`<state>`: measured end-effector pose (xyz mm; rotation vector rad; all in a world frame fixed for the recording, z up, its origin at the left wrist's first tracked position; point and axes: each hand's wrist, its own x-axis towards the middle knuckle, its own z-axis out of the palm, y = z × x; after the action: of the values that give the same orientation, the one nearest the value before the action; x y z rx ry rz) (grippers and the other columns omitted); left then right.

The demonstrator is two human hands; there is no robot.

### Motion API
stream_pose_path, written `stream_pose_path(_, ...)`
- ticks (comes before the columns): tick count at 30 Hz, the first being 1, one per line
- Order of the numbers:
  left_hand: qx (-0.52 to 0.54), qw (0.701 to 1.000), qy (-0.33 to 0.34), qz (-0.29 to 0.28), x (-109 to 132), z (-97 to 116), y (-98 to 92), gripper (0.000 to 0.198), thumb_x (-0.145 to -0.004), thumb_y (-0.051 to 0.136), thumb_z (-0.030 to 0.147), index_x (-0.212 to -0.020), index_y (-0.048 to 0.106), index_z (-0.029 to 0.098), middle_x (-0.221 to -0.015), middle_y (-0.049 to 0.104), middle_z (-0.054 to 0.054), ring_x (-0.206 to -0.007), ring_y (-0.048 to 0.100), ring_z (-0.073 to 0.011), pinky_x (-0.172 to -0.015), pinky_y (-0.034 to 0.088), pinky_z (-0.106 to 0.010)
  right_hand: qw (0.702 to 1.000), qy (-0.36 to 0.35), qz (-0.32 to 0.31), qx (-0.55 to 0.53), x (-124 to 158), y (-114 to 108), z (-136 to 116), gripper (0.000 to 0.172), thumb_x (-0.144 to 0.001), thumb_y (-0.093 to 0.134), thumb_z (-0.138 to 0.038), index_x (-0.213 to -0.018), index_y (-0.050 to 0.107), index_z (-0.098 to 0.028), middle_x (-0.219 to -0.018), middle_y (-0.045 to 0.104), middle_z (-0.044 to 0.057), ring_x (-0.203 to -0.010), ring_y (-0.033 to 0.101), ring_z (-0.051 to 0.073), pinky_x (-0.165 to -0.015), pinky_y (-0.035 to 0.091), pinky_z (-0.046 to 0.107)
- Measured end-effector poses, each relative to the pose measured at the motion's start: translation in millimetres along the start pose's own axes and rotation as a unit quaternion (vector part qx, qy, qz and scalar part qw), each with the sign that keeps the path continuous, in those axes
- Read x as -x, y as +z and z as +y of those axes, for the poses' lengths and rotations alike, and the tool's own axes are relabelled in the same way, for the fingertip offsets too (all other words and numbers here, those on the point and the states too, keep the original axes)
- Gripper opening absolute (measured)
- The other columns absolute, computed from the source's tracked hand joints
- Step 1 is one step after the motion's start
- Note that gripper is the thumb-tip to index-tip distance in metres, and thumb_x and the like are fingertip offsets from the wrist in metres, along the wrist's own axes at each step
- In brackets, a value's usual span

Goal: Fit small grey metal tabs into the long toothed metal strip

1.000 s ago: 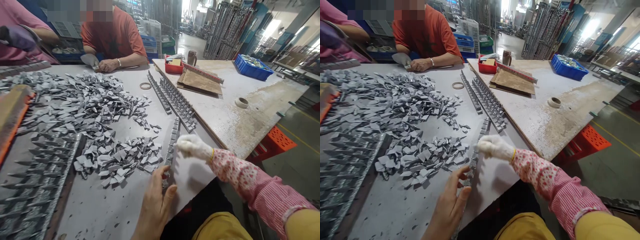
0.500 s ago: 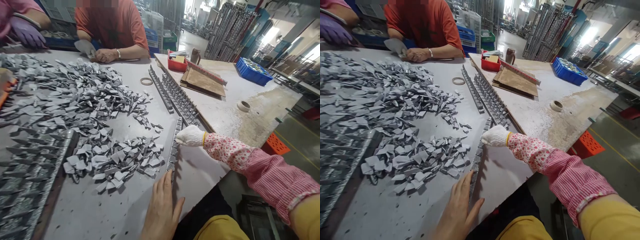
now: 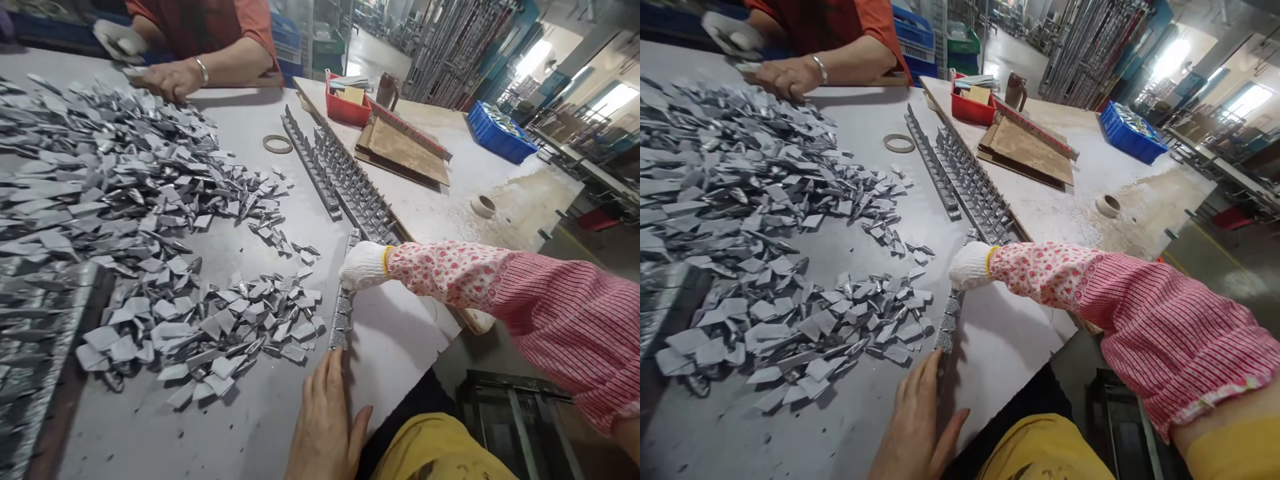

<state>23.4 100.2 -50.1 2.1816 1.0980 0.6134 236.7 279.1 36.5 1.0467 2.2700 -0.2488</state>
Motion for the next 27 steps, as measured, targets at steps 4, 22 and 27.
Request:
stream_pose_path(4,-0.006,1.000,-0.009,0.006,0,2,0.4,0.069,-0.091,0.047,0.032,-0.150,0.014,0.022,-0.141,0.043,-0.017,-0.128,0.041,-0.0366,-0.096,0.046,-0.057,0.997,0.055,0.053,-0.030,7,9,-5,0.040,-0.094,0.041,-0.038,-0.088,0.073,-0.015,-0.085,0.072,0.016,-0.079,0.066,0.024,-0.065,0.041,0.031)
stream_pose_path(22,0.024,1.000,-0.014,-0.014,0,2,-7.8,0.064,-0.090,0.047,0.030,-0.148,0.021,0.021,-0.143,0.043,-0.014,-0.133,0.040,-0.0304,-0.106,0.041,-0.055,0.955,0.235,0.151,-0.101,9,35,-19,0.060,-0.095,0.028,-0.058,-0.086,0.071,-0.017,-0.082,0.071,0.011,-0.078,0.067,0.025,-0.061,0.041,0.029)
stream_pose_path(27,0.101,0.990,-0.072,-0.068,-15,2,-35.4,0.049,-0.094,0.041,0.036,-0.140,0.035,0.020,-0.131,0.053,-0.014,-0.119,0.054,-0.0252,-0.096,0.050,-0.044,0.934,0.277,0.188,-0.126,10,47,-32,0.050,-0.097,0.032,-0.047,-0.087,0.070,-0.016,-0.081,0.071,0.011,-0.075,0.066,0.023,-0.062,0.040,0.029)
